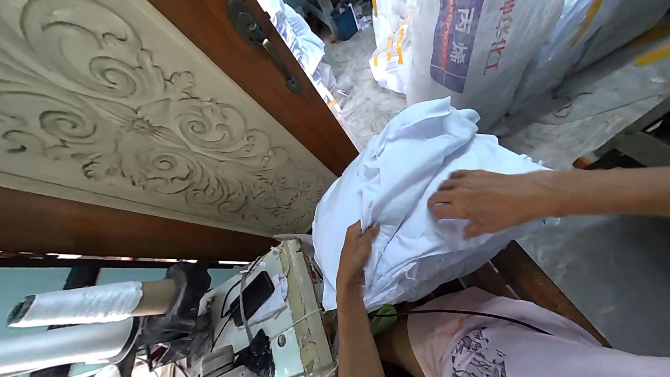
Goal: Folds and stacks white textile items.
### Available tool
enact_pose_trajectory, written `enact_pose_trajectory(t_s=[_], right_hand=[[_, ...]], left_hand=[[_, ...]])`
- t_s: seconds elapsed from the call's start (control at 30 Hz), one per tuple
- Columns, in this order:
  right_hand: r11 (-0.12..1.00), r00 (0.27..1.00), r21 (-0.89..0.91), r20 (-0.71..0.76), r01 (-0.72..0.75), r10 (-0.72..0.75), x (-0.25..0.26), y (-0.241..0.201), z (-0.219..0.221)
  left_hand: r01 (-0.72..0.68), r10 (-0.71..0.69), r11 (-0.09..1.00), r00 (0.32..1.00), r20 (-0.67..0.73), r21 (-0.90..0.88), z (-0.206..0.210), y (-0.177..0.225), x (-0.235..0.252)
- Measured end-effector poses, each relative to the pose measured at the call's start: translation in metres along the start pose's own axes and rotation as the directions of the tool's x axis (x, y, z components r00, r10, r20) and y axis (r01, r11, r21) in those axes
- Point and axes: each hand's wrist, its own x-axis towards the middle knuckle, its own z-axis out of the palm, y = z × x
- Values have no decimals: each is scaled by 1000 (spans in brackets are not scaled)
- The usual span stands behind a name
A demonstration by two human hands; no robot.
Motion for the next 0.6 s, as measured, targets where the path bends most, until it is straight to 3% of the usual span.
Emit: enact_pose_trajectory(t_s=[0.2, 0.33, 0.43, 0.5, 0.6], right_hand=[[977, 988, -200, -149, -73, 43, -68, -14, 15], [983, 997, -166, 5, -72, 74, -80, -30, 4], [965, 965, -168, 132, -203, 227, -84, -37, -14], [934, 949, -201, 58, -294, 311, -84, -37, -35], [883, 950, -352, -148, -311, 275, -67, -22, -81]], left_hand=[[15, -14, 998, 1000, 5, -66, 1, -4, 1], [21, -24, 994, 999, -22, -104, 3, -6, -4], [45, -49, 994, 998, -40, -100, 7, -3, -6], [59, -61, 998, 997, -51, -34, 9, -1, -8], [34, -29, 980, 999, -26, 194, 13, 3, -16]])
